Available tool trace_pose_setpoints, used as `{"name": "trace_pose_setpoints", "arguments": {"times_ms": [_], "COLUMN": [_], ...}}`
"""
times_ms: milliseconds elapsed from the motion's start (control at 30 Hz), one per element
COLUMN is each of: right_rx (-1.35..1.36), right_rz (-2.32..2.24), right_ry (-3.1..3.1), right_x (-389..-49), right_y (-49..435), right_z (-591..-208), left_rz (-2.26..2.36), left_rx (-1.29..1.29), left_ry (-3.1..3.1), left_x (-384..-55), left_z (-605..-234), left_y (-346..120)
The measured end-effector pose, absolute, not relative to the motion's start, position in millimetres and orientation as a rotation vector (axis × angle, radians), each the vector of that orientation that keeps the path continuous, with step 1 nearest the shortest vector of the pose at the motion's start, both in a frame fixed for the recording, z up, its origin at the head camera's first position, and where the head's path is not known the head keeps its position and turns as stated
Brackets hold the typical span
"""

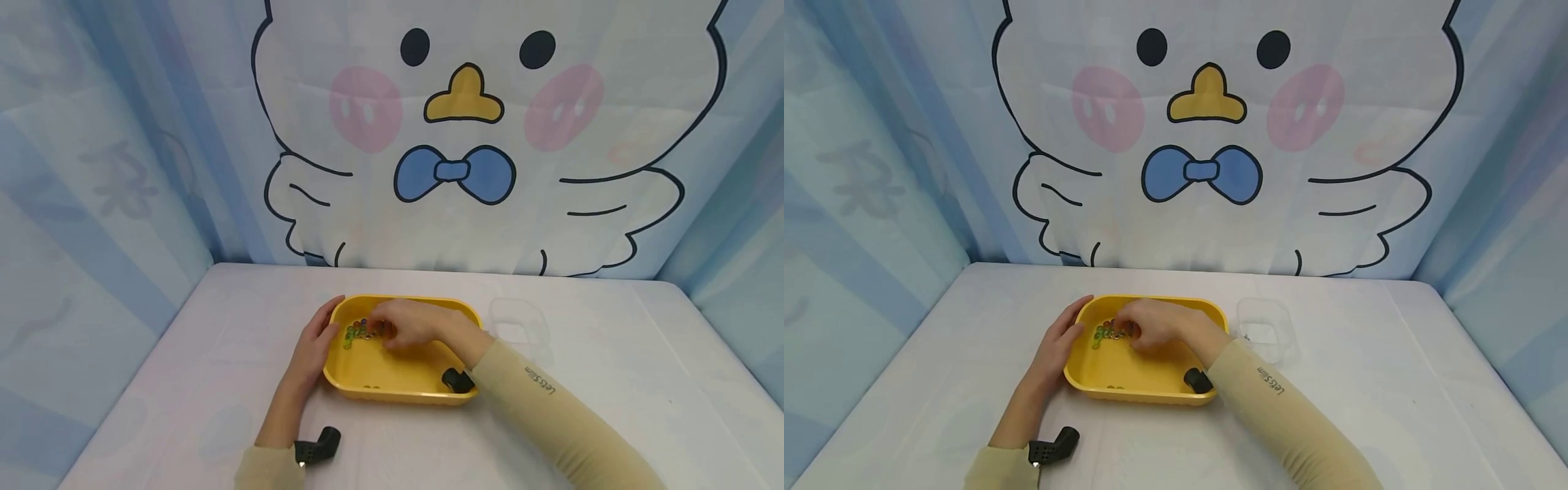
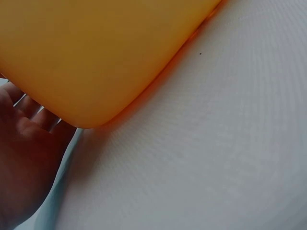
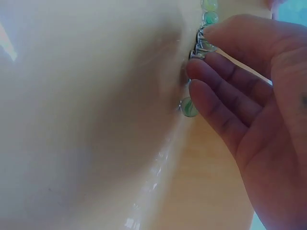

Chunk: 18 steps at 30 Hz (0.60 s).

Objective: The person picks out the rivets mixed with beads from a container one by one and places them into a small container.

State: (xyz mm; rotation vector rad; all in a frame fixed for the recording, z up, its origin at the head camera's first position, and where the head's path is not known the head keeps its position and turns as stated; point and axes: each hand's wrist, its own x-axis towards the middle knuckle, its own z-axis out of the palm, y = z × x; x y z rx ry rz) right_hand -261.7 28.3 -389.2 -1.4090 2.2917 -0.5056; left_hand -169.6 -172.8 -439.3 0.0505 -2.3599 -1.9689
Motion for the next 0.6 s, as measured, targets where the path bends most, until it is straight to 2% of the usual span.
{"name": "trace_pose_setpoints", "arguments": {"times_ms": [600], "right_rx": [-1.403], "right_rz": [-0.460], "right_ry": [2.286], "right_x": [-260.8], "right_y": [28.6], "right_z": [-392.2], "left_rz": [-1.976], "left_rx": [0.069], "left_ry": [-2.358], "left_x": [-169.4], "left_z": [-440.3], "left_y": [-171.1]}}
